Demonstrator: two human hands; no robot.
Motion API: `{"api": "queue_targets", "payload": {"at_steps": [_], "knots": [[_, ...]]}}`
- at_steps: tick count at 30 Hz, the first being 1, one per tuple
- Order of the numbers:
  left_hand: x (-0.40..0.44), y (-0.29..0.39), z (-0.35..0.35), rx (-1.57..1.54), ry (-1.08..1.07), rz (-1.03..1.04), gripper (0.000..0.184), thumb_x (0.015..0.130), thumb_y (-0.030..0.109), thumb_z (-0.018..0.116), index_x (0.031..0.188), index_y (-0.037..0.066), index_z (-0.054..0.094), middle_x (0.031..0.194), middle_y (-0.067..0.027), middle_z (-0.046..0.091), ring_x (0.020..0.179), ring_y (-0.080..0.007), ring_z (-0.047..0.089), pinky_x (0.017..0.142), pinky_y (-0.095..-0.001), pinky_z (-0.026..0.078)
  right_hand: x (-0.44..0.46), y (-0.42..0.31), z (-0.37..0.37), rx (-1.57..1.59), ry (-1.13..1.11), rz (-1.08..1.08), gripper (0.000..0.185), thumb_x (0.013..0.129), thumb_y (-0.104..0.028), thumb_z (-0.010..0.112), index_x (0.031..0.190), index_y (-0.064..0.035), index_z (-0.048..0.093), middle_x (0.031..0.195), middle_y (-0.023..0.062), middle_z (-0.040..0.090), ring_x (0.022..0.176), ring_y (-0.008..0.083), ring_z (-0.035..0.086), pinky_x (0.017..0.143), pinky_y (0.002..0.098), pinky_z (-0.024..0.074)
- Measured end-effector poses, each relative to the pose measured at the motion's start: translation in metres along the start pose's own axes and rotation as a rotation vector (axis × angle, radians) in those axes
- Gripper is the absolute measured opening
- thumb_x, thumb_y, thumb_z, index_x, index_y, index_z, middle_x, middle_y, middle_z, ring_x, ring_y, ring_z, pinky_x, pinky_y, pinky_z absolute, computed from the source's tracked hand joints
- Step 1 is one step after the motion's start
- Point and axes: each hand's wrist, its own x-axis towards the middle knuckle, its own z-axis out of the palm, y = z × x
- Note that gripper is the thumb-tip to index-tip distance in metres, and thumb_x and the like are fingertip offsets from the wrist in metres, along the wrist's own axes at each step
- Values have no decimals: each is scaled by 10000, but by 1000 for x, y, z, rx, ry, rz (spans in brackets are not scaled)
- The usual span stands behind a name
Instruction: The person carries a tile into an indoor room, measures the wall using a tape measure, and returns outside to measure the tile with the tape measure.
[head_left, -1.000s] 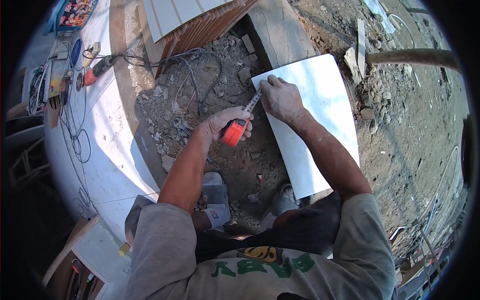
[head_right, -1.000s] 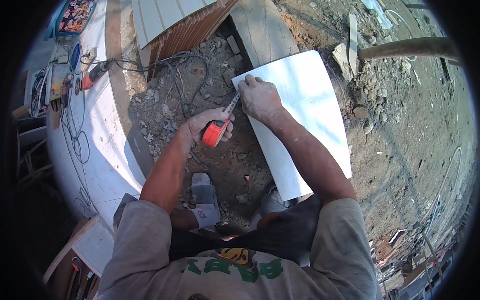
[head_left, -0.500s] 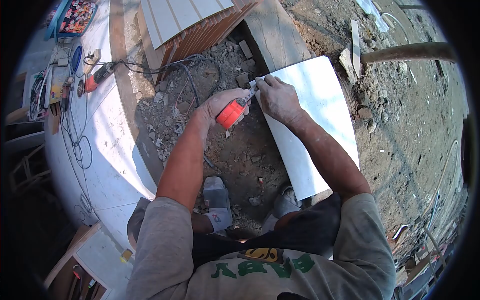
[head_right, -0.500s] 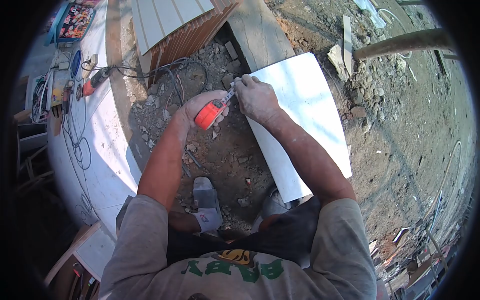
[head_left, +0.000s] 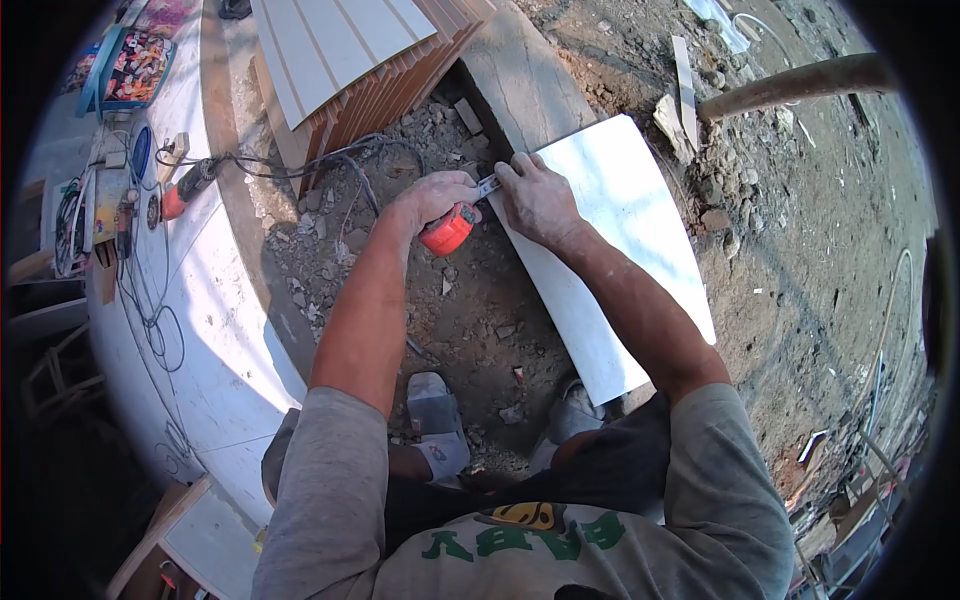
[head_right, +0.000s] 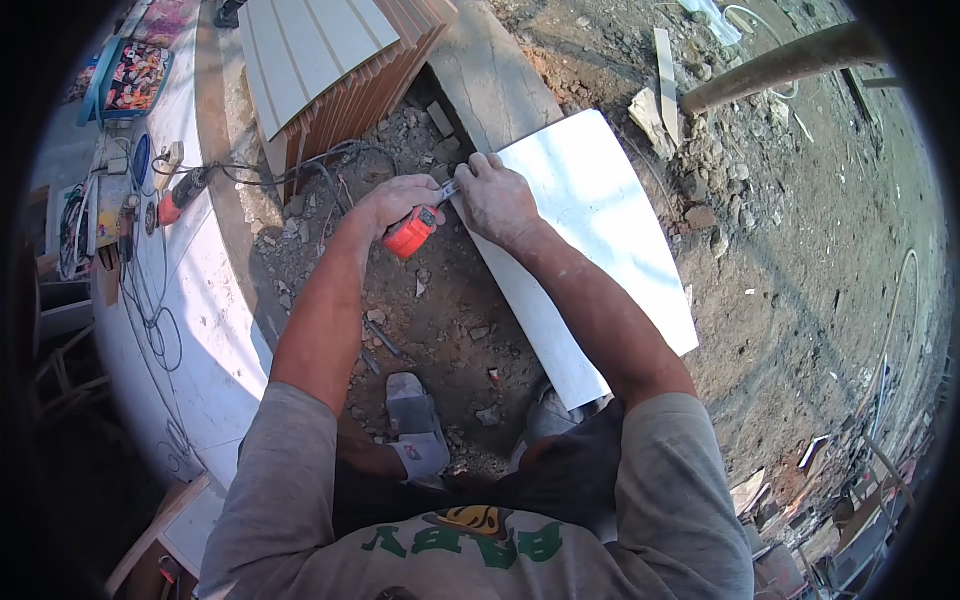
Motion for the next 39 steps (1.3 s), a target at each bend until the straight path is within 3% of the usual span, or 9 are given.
{"api": "queue_targets", "payload": {"at_steps": [7,17,27,39], "knots": [[1,-2,-1,-69,-10,14,150,864,198,571,921,59,560,817,-37,568,757,-163,633,631,-289,495,1,-1,2,8,-10,-18,225,783,-187,582,934,-30,524,906,117,511,930,279,544,723,377,502],[6,0,-1,9,-12,20,149,859,189,562,921,53,559,823,-40,569,777,-177,637,646,-297,496,2,-3,6,-11,25,-26,228,796,-197,566,945,-31,514,892,108,513,919,272,550,722,378,501],[3,3,2,69,28,23,163,855,192,555,919,43,572,809,-72,622,720,-153,613,639,-289,486,-1,0,7,17,-7,-22,156,781,-170,569,903,-88,520,858,104,513,863,272,559,687,380,501],[7,-2,3,81,44,82,170,855,207,557,908,47,581,805,-55,617,688,-134,592,625,-282,483,0,2,4,41,43,-11,127,761,-142,584,863,-81,540,831,101,517,835,276,563,670,378,504]]}}
